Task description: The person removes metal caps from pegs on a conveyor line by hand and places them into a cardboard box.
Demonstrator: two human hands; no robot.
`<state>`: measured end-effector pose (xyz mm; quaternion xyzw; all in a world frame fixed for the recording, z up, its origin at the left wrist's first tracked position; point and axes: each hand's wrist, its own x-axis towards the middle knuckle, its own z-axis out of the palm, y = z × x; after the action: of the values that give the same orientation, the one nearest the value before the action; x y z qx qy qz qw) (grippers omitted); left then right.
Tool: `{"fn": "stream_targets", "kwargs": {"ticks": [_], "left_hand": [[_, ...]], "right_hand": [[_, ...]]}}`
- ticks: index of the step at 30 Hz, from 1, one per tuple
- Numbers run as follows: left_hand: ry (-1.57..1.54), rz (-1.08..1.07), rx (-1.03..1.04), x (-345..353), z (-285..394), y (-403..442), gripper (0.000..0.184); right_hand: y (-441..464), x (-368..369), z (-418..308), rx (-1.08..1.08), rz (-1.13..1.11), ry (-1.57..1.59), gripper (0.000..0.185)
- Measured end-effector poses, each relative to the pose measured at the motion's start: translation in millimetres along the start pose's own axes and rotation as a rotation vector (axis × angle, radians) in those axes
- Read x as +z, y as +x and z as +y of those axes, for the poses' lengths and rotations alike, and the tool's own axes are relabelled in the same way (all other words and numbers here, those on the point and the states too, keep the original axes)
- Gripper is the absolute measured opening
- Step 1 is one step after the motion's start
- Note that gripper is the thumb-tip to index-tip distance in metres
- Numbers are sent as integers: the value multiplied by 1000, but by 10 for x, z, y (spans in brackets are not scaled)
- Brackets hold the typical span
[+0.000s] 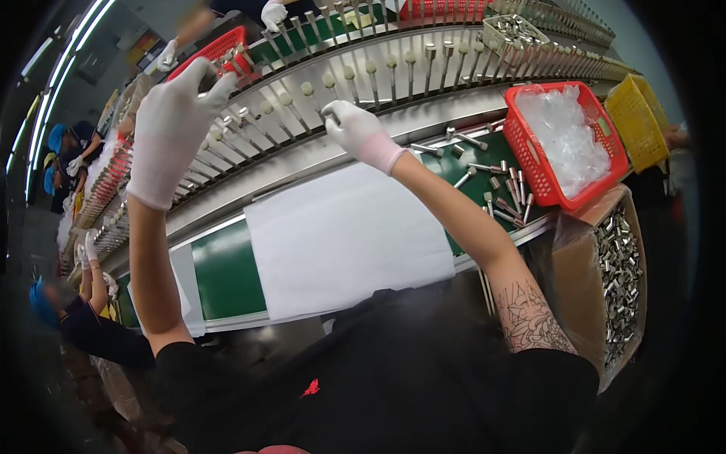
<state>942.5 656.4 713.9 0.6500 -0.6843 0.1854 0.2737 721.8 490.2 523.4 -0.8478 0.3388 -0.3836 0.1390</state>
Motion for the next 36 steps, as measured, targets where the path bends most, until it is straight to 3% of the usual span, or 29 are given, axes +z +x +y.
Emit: {"fn": "stream_targets", "kwargs": {"ticks": [2,4,5,7,8,13,14,16,17,19,22,30,34,36], "left_hand": [[-11,-73,-101,179,-524,-178,21],[-209,-68,16,469,-989,-359,29],[-372,-214,-121,632,-1127,-397,31],[-158,-97,9,982,-1312,-467,27],[-122,-116,-4,1150,-1361,-463,24],[-47,-198,-70,1610,-1187,-4,35],[-50,-222,-60,1683,-1125,134,36],[-46,-279,-30,1883,-1038,377,49],[-6,-352,21,1964,-962,509,50],[15,-409,49,2128,-877,768,52],[220,-691,157,2561,-660,1210,50],[177,-572,324,2797,-465,1461,50],[168,-660,321,2382,-350,1360,49],[79,-514,341,2632,-490,1346,52]], "right_hand": [[330,392,-152,-160,-23,-90,23],[747,658,-350,-296,-31,-260,23],[946,809,-426,-307,-13,-257,23],[1408,1126,-540,-190,-169,-590,23],[1680,1274,-559,-63,-411,-684,26],[2038,1448,-317,163,-569,-832,27],[2033,1367,-152,186,-567,-845,27],[1732,894,-262,-195,-700,-981,29],[1677,754,-249,-284,-675,-1021,30],[1780,699,-110,-182,-600,-922,30],[1789,581,76,-57,-589,-885,27],[1883,450,350,139,-515,-915,32],[1757,-214,-164,-244,-666,-1058,27],[1508,-643,-739,-406,-493,-975,29]]}}
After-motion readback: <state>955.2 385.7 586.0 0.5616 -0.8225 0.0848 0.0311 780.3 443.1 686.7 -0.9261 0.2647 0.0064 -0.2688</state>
